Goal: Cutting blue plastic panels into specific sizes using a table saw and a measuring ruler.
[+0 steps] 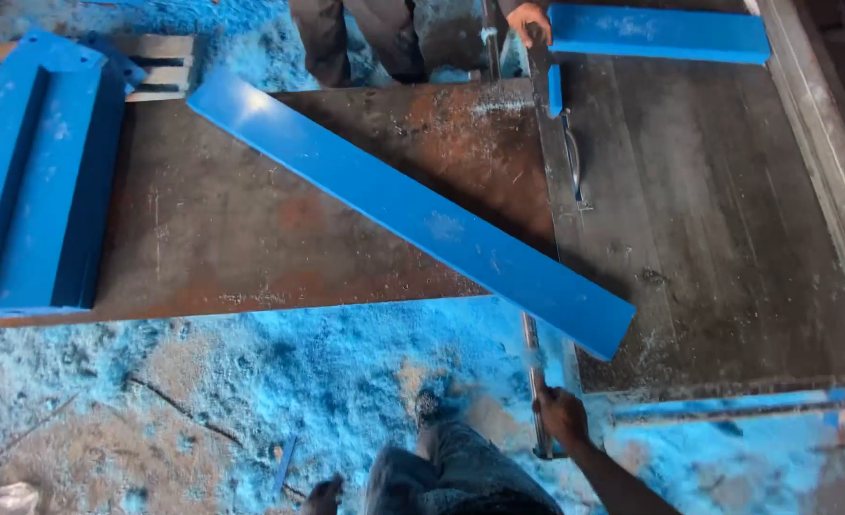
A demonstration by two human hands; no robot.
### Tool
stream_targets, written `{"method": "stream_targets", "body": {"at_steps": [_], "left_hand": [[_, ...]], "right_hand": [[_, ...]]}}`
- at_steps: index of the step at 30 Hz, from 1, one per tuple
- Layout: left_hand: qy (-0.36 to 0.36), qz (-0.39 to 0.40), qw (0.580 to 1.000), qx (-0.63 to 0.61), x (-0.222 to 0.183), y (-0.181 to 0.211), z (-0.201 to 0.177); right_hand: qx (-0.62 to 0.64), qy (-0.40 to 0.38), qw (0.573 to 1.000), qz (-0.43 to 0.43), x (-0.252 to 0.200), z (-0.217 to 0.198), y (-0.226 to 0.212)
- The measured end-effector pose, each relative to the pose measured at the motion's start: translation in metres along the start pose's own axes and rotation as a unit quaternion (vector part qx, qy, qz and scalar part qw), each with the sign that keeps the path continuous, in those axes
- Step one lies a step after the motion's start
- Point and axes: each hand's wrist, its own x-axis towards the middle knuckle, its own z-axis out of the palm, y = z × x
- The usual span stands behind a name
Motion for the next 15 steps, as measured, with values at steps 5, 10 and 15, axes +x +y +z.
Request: {"method": "stream_targets", "body": {"at_steps": [5, 10, 15], "left_hand": [[0.049, 0.145, 0.984, 0.086, 0.098, 0.147, -0.063], [0.125, 0.414, 0.878, 0.205, 0.16, 0.276, -0.099], [0.259, 0.525, 0.771, 0.251, 0.236, 0.363, -0.096]], "right_hand": [[-0.738, 0.11, 0.655, -0.12, 0.008, 0.124, -0.04], [-0.773, 0.218, 0.596, -0.024, 0.042, 0.168, -0.023], [-0.811, 0.262, 0.518, -0.075, 0.103, 0.225, -0.051]]}}
